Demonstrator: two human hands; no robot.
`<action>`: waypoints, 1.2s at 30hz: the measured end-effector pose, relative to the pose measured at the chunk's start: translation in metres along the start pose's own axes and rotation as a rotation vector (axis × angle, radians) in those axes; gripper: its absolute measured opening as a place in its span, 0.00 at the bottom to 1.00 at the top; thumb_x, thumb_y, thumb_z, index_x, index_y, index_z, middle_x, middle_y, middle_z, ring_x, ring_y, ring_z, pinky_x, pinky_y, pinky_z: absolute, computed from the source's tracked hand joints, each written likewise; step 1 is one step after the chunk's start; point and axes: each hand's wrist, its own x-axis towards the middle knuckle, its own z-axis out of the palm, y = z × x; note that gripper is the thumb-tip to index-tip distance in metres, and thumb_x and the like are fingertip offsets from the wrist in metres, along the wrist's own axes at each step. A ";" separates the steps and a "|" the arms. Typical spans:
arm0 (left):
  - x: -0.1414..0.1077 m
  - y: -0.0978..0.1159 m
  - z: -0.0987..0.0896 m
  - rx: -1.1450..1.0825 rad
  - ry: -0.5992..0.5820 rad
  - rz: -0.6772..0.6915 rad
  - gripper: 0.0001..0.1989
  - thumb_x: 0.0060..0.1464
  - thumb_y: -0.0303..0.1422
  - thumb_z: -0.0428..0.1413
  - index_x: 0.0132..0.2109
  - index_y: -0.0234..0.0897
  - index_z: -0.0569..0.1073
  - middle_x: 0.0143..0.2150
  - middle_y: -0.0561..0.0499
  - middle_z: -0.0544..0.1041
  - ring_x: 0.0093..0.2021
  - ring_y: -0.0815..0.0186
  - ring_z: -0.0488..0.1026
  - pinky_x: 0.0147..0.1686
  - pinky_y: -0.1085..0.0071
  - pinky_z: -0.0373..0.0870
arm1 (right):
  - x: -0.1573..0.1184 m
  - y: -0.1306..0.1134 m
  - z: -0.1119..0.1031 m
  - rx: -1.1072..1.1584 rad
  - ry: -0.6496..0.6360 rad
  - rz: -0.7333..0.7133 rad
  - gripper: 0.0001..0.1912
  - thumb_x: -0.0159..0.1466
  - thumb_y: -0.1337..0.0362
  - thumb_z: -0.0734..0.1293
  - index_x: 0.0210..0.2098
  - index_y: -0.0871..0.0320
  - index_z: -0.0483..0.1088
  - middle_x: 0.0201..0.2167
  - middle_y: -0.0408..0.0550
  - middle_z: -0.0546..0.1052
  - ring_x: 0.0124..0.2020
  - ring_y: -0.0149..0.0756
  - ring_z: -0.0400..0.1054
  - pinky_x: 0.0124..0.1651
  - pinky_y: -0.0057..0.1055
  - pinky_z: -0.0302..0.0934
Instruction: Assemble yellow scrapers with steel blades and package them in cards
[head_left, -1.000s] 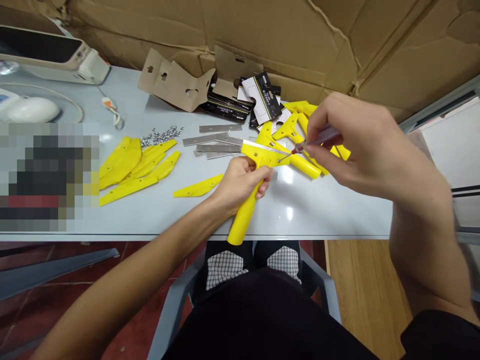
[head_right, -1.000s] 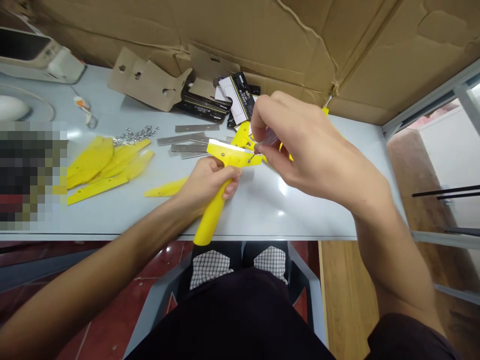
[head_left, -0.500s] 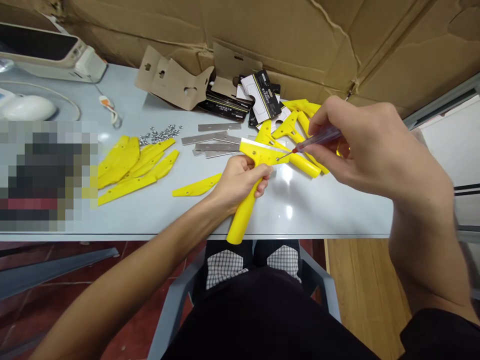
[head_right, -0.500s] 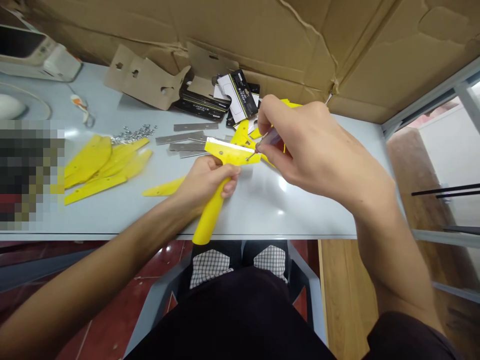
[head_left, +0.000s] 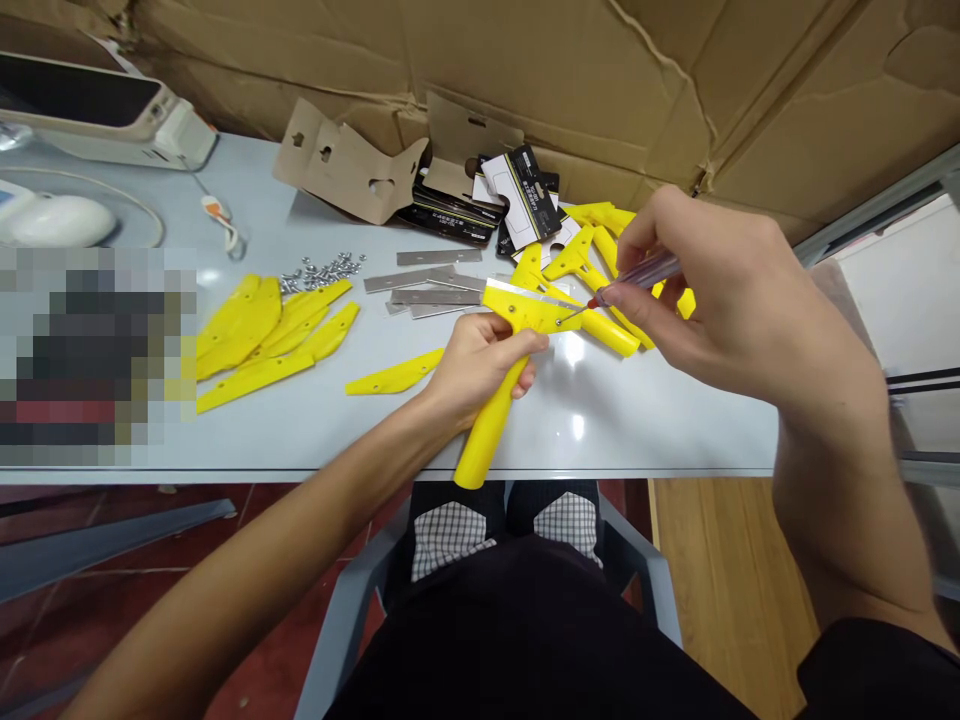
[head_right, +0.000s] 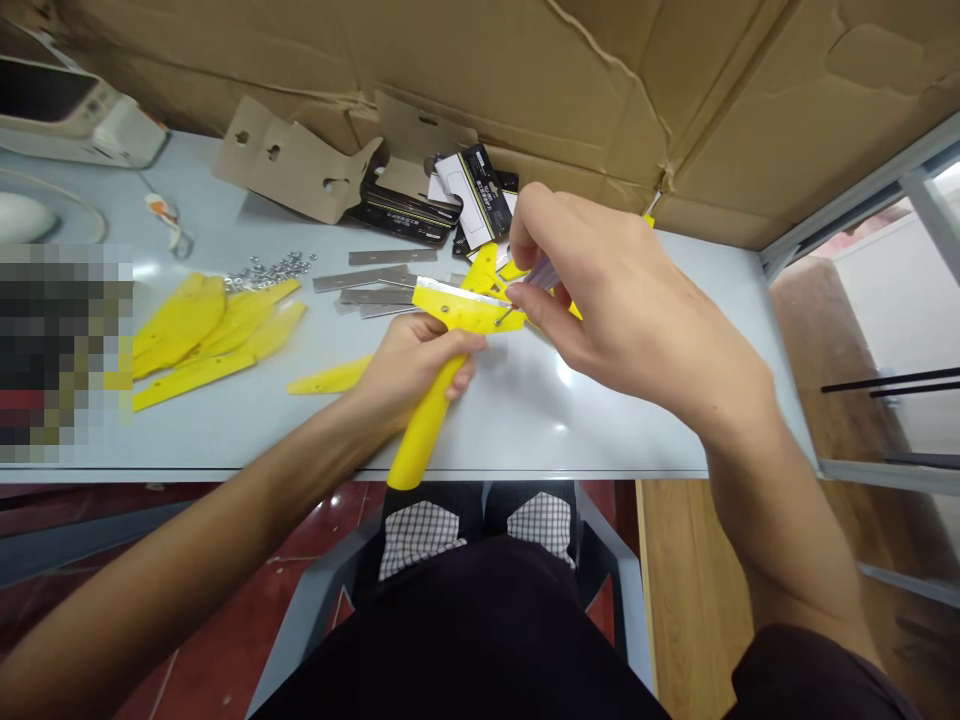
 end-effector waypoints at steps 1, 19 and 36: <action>0.000 0.000 0.000 0.006 0.003 -0.001 0.06 0.48 0.30 0.65 0.32 0.34 0.76 0.18 0.56 0.70 0.16 0.73 0.64 0.16 0.76 0.59 | 0.000 -0.001 -0.001 0.007 -0.019 -0.001 0.05 0.72 0.64 0.67 0.47 0.49 0.72 0.45 0.50 0.82 0.43 0.48 0.79 0.46 0.46 0.71; -0.001 0.002 0.002 0.015 0.020 0.000 0.05 0.47 0.28 0.66 0.31 0.34 0.76 0.20 0.55 0.72 0.16 0.74 0.65 0.15 0.76 0.59 | -0.002 0.005 0.005 -0.034 -0.021 0.098 0.06 0.71 0.59 0.69 0.47 0.49 0.75 0.40 0.49 0.85 0.39 0.50 0.80 0.41 0.45 0.69; 0.001 0.003 0.007 0.143 0.047 -0.028 0.09 0.60 0.27 0.63 0.30 0.32 0.76 0.19 0.51 0.74 0.17 0.71 0.70 0.17 0.75 0.66 | -0.006 0.020 0.022 0.225 -0.002 -0.044 0.05 0.67 0.68 0.69 0.42 0.51 0.74 0.40 0.49 0.81 0.41 0.47 0.77 0.45 0.45 0.73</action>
